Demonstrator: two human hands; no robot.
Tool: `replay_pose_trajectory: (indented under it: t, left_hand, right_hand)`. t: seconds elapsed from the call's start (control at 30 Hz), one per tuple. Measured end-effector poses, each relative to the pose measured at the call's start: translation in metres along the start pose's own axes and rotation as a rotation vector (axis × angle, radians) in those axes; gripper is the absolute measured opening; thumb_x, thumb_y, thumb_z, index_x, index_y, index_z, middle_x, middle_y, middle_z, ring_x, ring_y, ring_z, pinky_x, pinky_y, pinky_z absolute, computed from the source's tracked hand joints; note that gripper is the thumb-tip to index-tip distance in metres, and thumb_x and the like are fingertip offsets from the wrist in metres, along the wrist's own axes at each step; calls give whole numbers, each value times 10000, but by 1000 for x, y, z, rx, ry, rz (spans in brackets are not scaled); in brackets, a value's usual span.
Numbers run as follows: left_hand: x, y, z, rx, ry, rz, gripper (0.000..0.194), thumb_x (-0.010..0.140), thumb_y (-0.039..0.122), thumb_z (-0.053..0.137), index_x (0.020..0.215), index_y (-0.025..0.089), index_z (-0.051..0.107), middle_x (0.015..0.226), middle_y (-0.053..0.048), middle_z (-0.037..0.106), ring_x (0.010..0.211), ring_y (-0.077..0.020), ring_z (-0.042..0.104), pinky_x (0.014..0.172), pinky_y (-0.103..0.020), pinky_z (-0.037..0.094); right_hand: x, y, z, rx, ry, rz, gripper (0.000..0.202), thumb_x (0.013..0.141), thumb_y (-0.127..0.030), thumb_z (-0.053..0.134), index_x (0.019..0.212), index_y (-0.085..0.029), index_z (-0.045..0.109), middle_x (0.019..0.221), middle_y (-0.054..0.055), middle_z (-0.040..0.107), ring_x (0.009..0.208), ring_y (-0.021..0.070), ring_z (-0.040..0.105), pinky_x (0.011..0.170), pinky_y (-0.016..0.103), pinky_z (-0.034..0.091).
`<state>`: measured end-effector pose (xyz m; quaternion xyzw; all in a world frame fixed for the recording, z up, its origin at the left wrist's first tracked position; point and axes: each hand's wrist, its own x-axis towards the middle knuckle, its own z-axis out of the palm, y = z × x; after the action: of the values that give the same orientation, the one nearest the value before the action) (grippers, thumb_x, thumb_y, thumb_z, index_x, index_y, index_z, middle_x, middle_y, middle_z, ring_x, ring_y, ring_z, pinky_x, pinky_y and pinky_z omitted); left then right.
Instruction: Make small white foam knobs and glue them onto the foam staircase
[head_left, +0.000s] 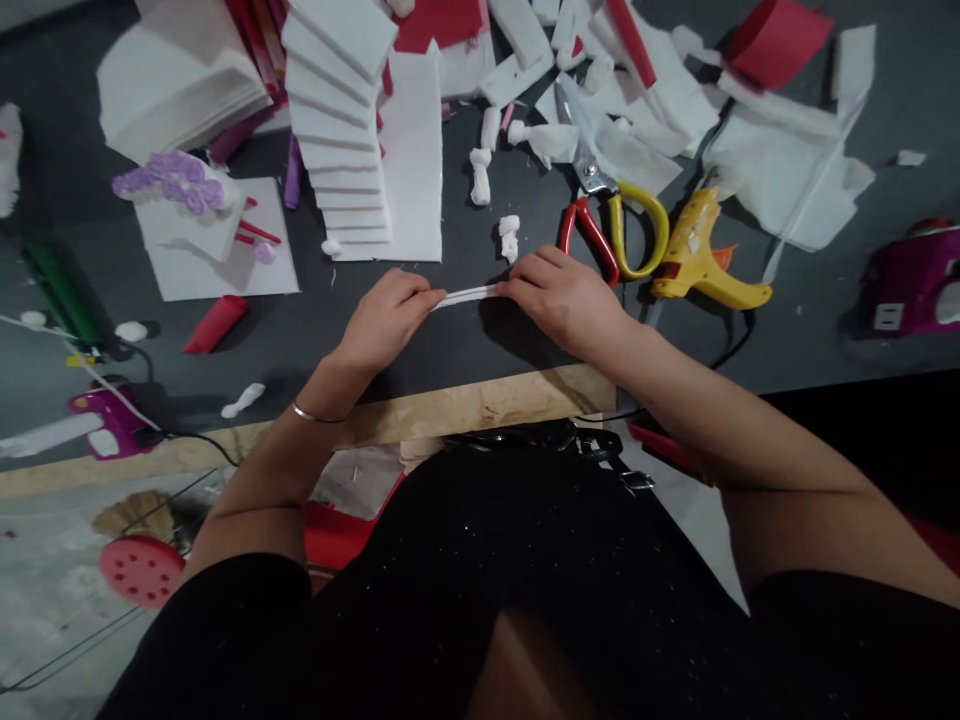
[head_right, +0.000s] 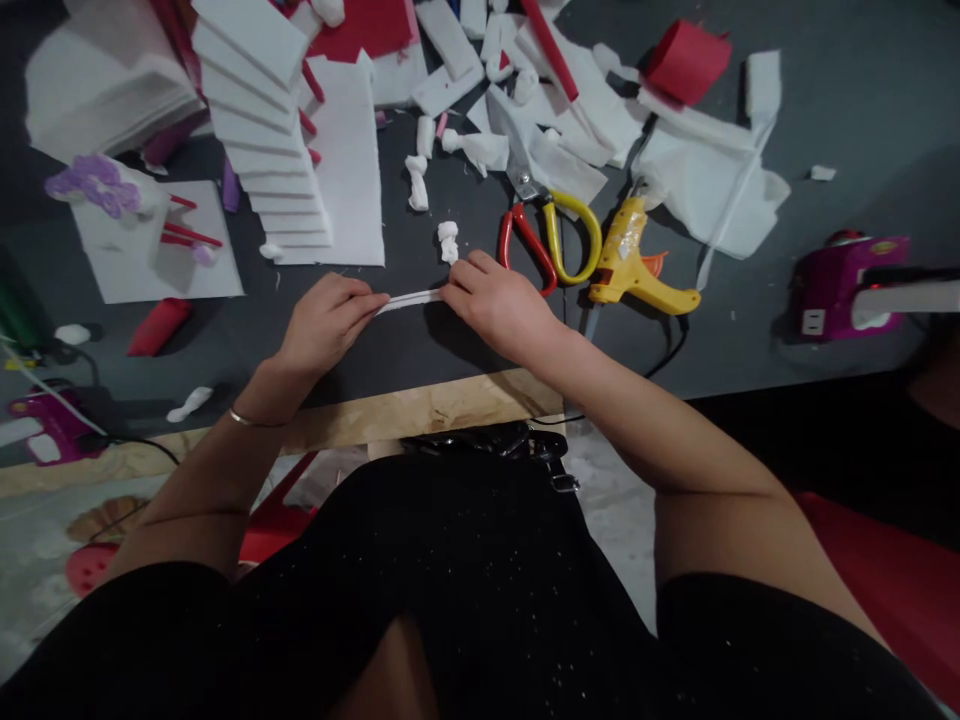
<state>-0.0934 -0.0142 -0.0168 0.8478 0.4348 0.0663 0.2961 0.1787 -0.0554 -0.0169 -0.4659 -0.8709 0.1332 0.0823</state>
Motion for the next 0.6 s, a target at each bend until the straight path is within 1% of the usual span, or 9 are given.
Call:
replay_pose_trajectory:
  t: [0.1,0.23,0.33,0.47,0.6]
  left_hand:
    - [-2,0,-4,-44,-15,-61,268,1043,371,502,969,212,705,954,-63,676,956,-218,598,875,-360,481]
    - [-8,-3,-9,-70,-16,-100,272,1041,390,504,967,216,699,949,-56,682,939,-212,601,877,-357,488]
    - [-16,-9,-10,-41,-6,-97,263,1036,378,509,975,215,707,951,-60,685,944,-215,605,869,-362,494]
    - [-25,-15,-10,-10,-9,-58,252,1032,346,500,980,230,719,966,-61,689,962,-221,607,872,-372,499]
    - [-31,-20,-4,28,11,-21,246,1031,315,494,1045,238,727,1010,-75,699,996,-233,619,902,-396,511]
  right_hand:
    - [-1,1,0,27,-1,2,417,1072,-169,322,1141,-179,733,1019,130,680,1004,266,583,860,444,526]
    - [0,0,-4,-11,-20,-10,435,1077,-162,300,1112,-167,733,1011,134,684,973,262,584,845,434,519]
    - [0,-2,-6,-20,-32,-8,456,1078,-147,286,1100,-172,740,1016,137,688,963,260,582,834,432,515]
    - [-1,-2,-6,37,-57,5,444,1071,-144,297,1129,-141,737,1054,173,686,997,291,581,853,466,519]
    - [-5,-2,-4,-17,-28,-12,457,1079,-157,276,1165,-143,724,1047,160,695,970,278,578,833,447,522]
